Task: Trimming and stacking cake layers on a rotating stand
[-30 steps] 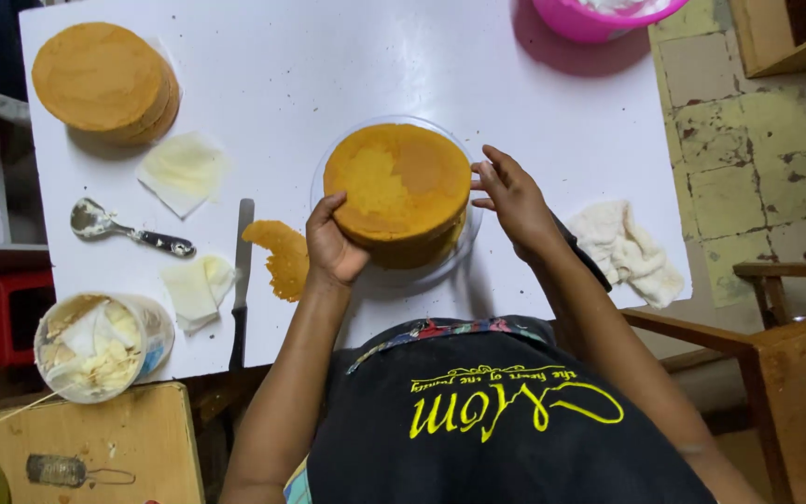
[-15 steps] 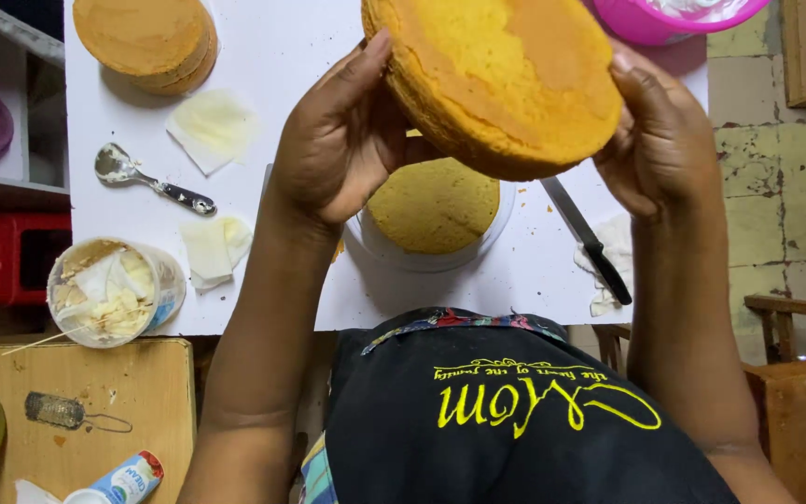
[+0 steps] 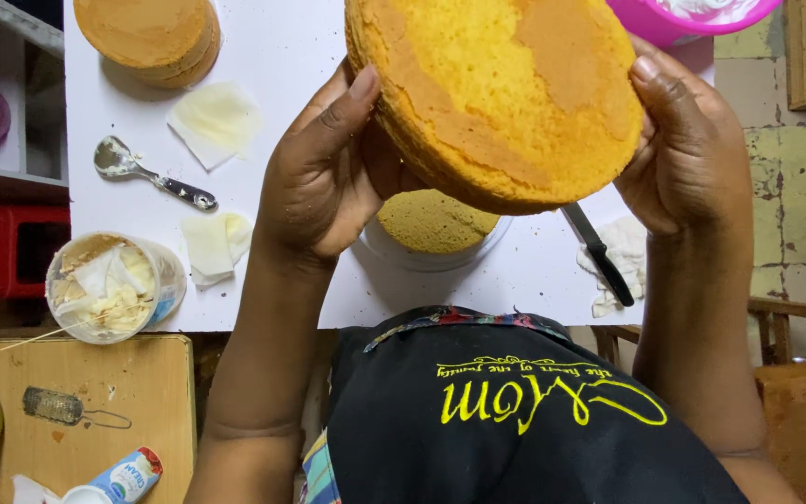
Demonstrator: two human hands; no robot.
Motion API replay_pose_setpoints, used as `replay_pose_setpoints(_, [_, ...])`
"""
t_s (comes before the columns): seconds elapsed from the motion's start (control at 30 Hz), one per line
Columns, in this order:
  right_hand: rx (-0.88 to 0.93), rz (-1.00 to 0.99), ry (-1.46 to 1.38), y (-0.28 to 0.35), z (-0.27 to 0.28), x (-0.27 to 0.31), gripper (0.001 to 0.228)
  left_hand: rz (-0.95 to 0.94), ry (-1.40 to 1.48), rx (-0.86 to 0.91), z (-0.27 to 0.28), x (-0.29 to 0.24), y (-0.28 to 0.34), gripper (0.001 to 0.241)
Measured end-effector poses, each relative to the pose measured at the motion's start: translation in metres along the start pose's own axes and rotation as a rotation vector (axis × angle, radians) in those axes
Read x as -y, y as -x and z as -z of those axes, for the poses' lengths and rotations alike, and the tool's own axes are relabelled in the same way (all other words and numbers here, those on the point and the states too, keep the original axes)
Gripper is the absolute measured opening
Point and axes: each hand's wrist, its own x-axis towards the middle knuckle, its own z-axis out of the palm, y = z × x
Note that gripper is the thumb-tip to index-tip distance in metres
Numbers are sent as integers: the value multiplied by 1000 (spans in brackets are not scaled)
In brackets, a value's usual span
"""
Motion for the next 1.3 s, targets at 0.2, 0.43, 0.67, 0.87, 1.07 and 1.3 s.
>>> replay_pose_setpoints(0.2, [-64,-132,-3,-7,12,-33,60,-16,26,53,66,34,-14,69])
replay_pose_setpoints(0.43, [26,-190,123,-37,72,-162,54,11,-71,-146,184,113,-37,50])
replay_pose_setpoints(0.67, [-10,-293,345,-26,61,-175,53,39,-302,-336,220,144,-25,55])
replay_pose_setpoints(0.87, [-31,-207,545,-22,53,-176,48,-111,-730,-345,204,146,-20,72])
replay_pose_setpoints(1.07, [-1,42,967,-4,65,-169,37,-321,-1430,-262,215,135,-8,124])
replay_pose_setpoints(1.3, [362,50,950,7,78,-191,124,-182,-1385,-88,228,134,-10,135])
